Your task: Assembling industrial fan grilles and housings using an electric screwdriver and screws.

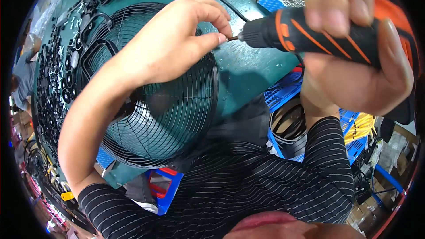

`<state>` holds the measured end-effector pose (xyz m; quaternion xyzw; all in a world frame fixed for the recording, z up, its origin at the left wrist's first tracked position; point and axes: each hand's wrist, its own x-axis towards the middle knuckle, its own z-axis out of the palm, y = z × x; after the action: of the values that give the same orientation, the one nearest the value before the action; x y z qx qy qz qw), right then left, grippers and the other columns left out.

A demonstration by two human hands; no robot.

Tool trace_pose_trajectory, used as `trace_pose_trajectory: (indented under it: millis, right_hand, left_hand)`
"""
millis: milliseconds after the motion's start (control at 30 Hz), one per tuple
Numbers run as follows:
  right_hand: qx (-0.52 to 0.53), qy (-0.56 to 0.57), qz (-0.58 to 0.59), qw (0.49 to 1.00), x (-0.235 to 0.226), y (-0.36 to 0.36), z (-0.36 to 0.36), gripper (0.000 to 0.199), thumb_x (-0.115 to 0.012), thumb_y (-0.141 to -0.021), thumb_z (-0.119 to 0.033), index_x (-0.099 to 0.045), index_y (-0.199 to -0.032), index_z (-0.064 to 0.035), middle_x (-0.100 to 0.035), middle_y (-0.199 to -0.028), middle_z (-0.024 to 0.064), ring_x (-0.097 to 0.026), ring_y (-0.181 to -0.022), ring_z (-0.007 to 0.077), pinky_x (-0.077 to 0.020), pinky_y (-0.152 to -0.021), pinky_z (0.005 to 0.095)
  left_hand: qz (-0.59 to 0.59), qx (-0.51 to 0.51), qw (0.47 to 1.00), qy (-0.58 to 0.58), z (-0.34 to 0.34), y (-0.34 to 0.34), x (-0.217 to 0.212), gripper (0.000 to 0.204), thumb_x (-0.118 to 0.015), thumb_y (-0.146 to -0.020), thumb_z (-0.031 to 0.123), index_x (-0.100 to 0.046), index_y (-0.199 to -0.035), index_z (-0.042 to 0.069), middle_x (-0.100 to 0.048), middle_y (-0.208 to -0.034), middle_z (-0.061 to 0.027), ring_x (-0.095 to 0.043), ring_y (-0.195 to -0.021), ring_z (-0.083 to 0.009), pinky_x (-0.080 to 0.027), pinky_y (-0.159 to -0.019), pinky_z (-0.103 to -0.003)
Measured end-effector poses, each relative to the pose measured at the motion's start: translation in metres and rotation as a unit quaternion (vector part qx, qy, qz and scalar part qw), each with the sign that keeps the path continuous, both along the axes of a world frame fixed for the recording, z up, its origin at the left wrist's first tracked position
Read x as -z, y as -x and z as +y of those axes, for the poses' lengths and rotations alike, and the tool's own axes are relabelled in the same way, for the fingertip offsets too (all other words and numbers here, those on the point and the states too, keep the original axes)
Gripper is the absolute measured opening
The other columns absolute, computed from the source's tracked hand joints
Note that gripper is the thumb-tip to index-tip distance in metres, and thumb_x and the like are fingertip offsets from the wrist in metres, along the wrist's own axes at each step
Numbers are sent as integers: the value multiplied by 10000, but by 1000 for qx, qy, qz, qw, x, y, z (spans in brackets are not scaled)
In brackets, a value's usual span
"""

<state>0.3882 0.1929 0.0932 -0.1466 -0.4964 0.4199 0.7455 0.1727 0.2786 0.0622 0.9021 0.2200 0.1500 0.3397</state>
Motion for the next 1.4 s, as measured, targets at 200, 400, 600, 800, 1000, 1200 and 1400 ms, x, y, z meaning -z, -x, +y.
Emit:
trace_pose_trajectory:
  millis: [200, 400, 600, 800, 1000, 1200, 1400]
  right_hand:
    - [11, 41, -139, 989, 14, -47, -5, 289, -638, -793, -105, -558, -1026, 47, -548, -859, 73, -565, -756, 151, -481, -677, 311]
    - [7, 68, -275, 959, 23, -87, -4, 245, -623, -814, -103, -571, -1009, 37, -564, -874, 79, -576, -785, 163, -483, -699, 322]
    - [5, 64, -406, 911, 23, -84, 9, 204, -607, -835, -101, -583, -991, 27, -581, -889, 86, -586, -815, 175, -484, -721, 333]
    - [2, 46, -530, 847, 16, -99, 12, 166, -592, -856, -99, -596, -974, 17, -597, -904, 92, -596, -845, 187, -485, -743, 344]
    - [0, 29, -655, 755, 4, -103, 17, 136, -577, -877, -98, -608, -957, 7, -614, -919, 98, -607, -874, 199, -486, -765, 355]
    - [-3, 16, -760, 649, 11, -99, 48, 118, -561, -898, -96, -620, -940, -3, -630, -935, 105, -617, -904, 211, -487, -786, 366]
    - [11, 27, -837, 547, 54, -141, 104, 119, -546, -919, -94, -633, -923, -13, -647, -950, 111, -628, -933, 224, -488, -808, 377]
  left_hand:
    - [107, 48, 992, 47, 20, 9, 12, 227, -534, -823, 33, -688, -985, -12, -635, -1202, -218, -479, -1305, -349, -266, -1180, -437]
    - [187, 131, 966, 120, 39, 10, 13, 263, -499, -807, 21, -696, -978, -17, -635, -1157, -233, -474, -1279, -354, -219, -1167, -444]
    - [125, 123, 980, 99, 38, 14, 20, 248, -505, -812, 41, -693, -958, -28, -648, -1048, -234, -545, -1142, -355, -333, -1041, -433]
    - [65, 108, 990, 68, 34, 22, 21, 238, -511, -817, 60, -691, -938, -39, -661, -938, -235, -617, -1005, -357, -447, -915, -423]
    - [225, 110, 963, 105, 40, 16, 1, 237, -558, -820, 69, -697, -978, -40, -693, -876, -210, -669, -951, -318, -504, -862, -403]
    - [159, 92, 979, 89, 46, 34, 30, 242, -598, -850, 64, -697, -1057, -11, -702, -978, -188, -670, -998, -280, -516, -880, -369]
    - [152, 55, 985, 67, 43, 34, 39, 278, -665, -870, 61, -692, -1140, 6, -716, -1081, -166, -683, -1019, -251, -539, -880, -343]
